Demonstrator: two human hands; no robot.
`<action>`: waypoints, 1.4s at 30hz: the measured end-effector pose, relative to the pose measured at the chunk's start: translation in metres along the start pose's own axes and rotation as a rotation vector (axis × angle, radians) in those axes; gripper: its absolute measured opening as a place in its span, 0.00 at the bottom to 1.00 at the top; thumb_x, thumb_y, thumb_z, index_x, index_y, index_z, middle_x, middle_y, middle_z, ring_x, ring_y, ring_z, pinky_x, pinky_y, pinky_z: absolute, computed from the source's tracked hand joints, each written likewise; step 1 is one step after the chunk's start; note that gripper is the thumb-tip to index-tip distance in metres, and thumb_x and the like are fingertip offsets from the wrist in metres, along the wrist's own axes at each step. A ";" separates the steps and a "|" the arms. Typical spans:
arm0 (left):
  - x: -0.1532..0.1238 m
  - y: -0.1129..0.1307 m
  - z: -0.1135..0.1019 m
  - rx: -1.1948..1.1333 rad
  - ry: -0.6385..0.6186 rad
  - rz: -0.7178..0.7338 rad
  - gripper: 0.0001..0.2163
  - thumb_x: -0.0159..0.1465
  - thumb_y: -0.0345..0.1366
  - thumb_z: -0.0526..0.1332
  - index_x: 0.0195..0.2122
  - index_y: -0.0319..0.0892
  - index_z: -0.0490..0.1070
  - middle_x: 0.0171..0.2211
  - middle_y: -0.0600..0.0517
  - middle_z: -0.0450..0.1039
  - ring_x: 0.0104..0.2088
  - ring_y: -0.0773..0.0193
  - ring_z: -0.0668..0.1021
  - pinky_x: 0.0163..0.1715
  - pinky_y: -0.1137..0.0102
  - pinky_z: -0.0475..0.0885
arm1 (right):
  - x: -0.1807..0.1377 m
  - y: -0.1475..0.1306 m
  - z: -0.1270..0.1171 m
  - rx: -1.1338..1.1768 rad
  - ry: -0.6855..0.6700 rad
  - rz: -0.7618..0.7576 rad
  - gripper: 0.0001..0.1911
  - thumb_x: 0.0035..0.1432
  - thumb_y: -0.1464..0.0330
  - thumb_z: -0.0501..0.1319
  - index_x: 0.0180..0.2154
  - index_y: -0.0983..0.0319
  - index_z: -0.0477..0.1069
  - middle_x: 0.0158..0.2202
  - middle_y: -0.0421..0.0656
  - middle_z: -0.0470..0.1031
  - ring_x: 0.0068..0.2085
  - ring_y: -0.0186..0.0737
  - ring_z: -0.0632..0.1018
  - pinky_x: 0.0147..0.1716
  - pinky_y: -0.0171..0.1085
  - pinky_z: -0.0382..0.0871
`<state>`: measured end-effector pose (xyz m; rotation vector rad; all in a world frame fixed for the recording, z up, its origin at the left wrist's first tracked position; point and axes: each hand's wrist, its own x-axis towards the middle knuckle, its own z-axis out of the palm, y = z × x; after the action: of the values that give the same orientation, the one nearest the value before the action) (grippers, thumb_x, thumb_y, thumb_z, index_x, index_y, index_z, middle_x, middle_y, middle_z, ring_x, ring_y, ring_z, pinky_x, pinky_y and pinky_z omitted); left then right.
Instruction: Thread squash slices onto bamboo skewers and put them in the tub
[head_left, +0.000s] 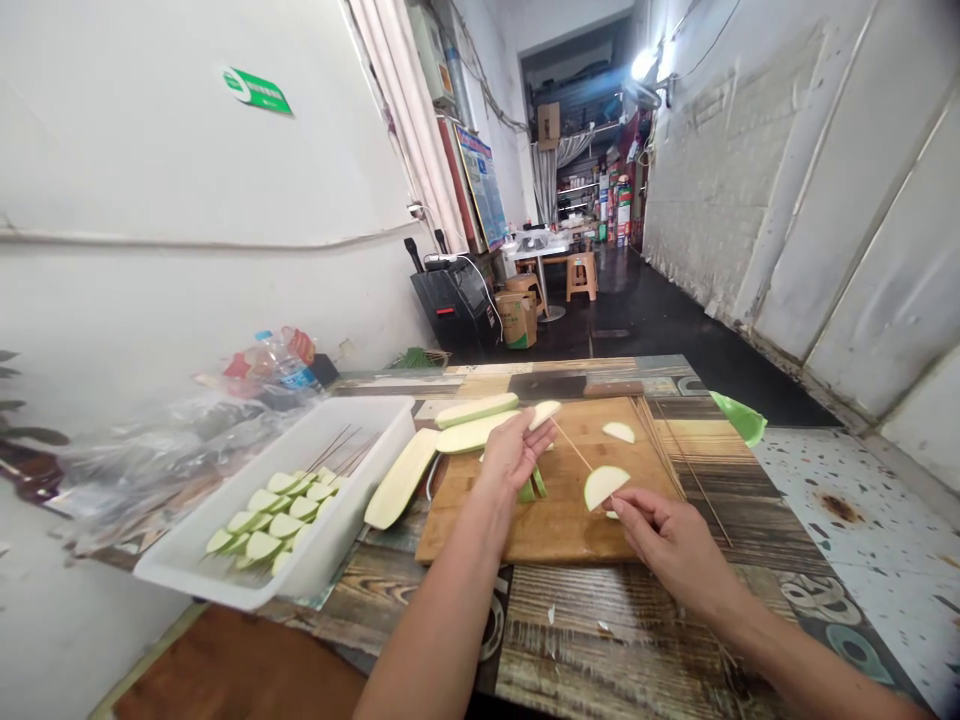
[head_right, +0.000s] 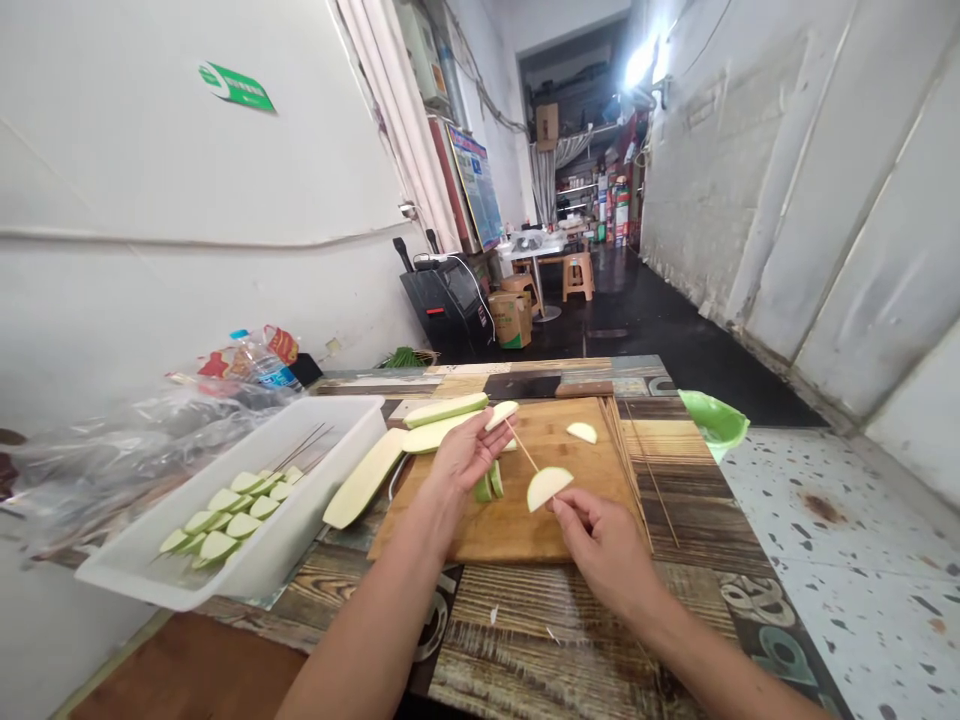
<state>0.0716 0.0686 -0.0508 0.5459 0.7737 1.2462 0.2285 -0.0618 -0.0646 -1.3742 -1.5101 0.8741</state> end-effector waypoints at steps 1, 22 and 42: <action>0.000 0.000 0.000 0.003 -0.002 -0.001 0.06 0.57 0.26 0.59 0.36 0.32 0.67 0.37 0.38 0.74 0.37 0.56 0.78 0.34 0.67 0.75 | 0.000 0.000 0.001 -0.009 0.000 -0.006 0.15 0.56 0.60 0.52 0.30 0.61 0.71 0.16 0.37 0.60 0.19 0.33 0.61 0.19 0.32 0.53; -0.007 0.001 0.003 0.118 -0.020 0.054 0.03 0.56 0.28 0.60 0.31 0.33 0.69 0.35 0.39 0.75 0.36 0.56 0.79 0.39 0.63 0.73 | 0.000 -0.003 0.001 -0.088 0.026 -0.062 0.17 0.57 0.60 0.50 0.28 0.63 0.72 0.20 0.38 0.67 0.23 0.34 0.67 0.23 0.31 0.60; -0.013 -0.009 0.013 -0.091 -0.049 -0.068 0.04 0.58 0.31 0.59 0.33 0.34 0.68 0.35 0.42 0.76 0.40 0.54 0.77 0.43 0.58 0.72 | -0.004 -0.003 0.008 0.138 -0.032 0.090 0.17 0.56 0.60 0.51 0.33 0.65 0.70 0.15 0.33 0.51 0.18 0.29 0.53 0.17 0.30 0.46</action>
<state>0.0854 0.0542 -0.0463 0.4707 0.6862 1.1949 0.2199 -0.0661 -0.0654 -1.3409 -1.3932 1.0413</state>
